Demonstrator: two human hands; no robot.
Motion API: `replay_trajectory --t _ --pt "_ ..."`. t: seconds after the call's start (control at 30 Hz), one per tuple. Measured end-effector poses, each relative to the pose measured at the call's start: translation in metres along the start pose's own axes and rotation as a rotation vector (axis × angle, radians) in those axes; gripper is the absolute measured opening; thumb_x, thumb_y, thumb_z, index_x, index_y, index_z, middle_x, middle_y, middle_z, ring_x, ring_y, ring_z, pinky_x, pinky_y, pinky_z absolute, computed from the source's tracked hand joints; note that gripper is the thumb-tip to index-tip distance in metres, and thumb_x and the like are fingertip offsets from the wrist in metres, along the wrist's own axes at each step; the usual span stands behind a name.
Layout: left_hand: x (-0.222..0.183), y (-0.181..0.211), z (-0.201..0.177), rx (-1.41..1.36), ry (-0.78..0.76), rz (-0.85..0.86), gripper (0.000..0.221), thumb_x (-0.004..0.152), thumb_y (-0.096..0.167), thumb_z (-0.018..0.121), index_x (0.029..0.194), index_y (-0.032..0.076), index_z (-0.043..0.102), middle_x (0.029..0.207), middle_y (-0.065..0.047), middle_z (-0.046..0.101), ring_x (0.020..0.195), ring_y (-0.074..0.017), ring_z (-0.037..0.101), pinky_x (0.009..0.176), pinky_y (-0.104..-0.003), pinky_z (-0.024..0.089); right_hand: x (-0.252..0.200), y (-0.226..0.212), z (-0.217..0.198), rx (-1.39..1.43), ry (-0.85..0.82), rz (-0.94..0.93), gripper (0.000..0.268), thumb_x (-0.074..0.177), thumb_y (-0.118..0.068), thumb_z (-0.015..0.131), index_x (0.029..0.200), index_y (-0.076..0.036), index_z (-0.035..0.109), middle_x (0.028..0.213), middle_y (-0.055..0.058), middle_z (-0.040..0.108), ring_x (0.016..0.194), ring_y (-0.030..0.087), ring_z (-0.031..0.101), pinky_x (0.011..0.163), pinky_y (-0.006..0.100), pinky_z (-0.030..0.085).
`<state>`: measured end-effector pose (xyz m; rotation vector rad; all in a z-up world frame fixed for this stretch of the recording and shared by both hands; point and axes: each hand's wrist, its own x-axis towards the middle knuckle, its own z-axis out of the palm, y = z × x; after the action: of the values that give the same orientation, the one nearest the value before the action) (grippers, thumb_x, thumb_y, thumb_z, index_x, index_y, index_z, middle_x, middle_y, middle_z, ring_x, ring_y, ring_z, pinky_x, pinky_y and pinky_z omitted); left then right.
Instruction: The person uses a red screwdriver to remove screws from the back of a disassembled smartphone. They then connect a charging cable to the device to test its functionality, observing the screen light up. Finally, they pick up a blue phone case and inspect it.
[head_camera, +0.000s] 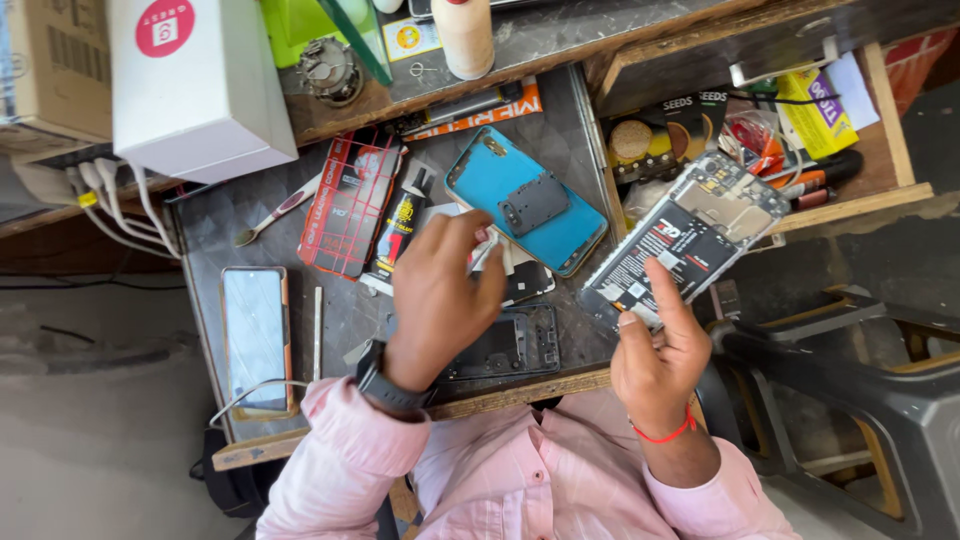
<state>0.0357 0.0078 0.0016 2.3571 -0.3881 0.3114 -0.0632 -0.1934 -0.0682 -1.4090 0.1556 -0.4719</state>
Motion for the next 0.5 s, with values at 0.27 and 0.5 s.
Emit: replay_trajectory --t 0.27,0.5 --pt "0.024 0.005 0.025 0.302 -0.063 0.030 0.054 0.072 0.037 0.086 0.113 0.005 0.070 0.094 -0.013 0.059 0.088 -0.0342 0.061 0.069 -0.043 0.051 -0.002 0.001 -0.003 -0.015 -0.050 -0.029 0.052 0.095 0.014 0.054 0.147 0.009 0.053 0.139 0.012 0.061 0.115 0.009 0.059 0.099 0.021 0.048" --pt "0.023 -0.010 0.029 0.282 0.051 0.045 0.018 0.086 0.024 0.079 0.095 0.008 0.074 0.096 -0.010 0.061 0.092 -0.0310 0.061 0.077 -0.042 0.052 -0.001 -0.004 -0.008 -0.140 -0.086 -0.069 0.051 0.096 0.012 0.056 0.147 0.007 0.054 0.135 0.012 0.063 0.112 0.008 0.059 0.094 0.021 0.049"
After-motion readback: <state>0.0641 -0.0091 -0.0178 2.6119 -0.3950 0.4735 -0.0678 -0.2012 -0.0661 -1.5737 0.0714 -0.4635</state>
